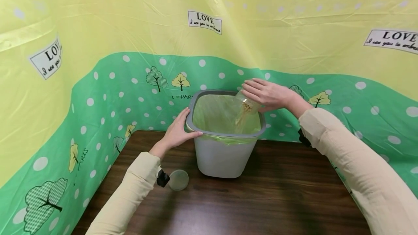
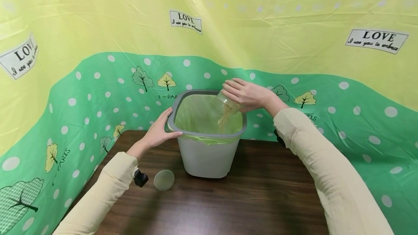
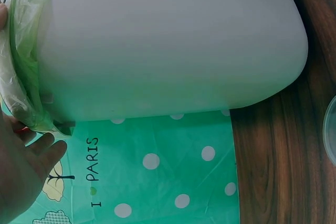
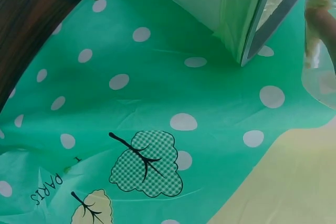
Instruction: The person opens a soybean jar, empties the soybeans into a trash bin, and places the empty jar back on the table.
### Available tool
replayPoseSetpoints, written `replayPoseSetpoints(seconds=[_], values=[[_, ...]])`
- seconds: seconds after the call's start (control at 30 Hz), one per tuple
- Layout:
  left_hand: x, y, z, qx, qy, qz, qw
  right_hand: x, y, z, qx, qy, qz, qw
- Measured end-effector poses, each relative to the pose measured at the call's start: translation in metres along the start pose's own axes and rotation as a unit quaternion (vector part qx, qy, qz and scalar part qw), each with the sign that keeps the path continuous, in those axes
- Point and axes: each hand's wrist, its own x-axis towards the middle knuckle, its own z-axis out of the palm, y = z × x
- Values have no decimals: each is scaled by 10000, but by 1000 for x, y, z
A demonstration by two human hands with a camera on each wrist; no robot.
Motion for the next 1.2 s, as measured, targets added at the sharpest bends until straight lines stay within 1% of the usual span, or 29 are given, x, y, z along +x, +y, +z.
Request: replayPoseSetpoints(seconds=[0.23, 0.37, 0.43, 0.53, 0.67, 0.83, 0.9, 1.03, 1.2], values=[[1, 0, 2, -20, -2, -47, 10000, 0, 0, 2, -379, 258, -197, 9988], [2, 0, 2, 1, 5, -28, 10000, -1, -2, 4, -418, 357, -137, 9984], [1, 1, 2, 18, 7, -9, 10000, -2, -3, 4, -189, 345, 29, 9992], [1, 2, 2, -3, 21, -7, 10000, -4, -6, 5, 373, 332, 422, 9979], [0, 3, 2, -33, 29, 7, 10000, -6, -11, 9, 950, 413, 850, 9910], [0, 3, 3, -37, 38, 16, 10000, -8, -17, 12, 1468, 669, 1350, 9776], [0, 3, 3, -56, 39, 18, 10000, -9, -19, 12, 1587, 805, 1547, 9718], [-1, 3, 3, -99, 29, -1, 9999, -12, -24, 14, 1607, 920, 1806, 9660], [-1, 3, 4, -111, 21, -65, 9999, -15, -27, 17, 1462, 720, 1860, 9689]])
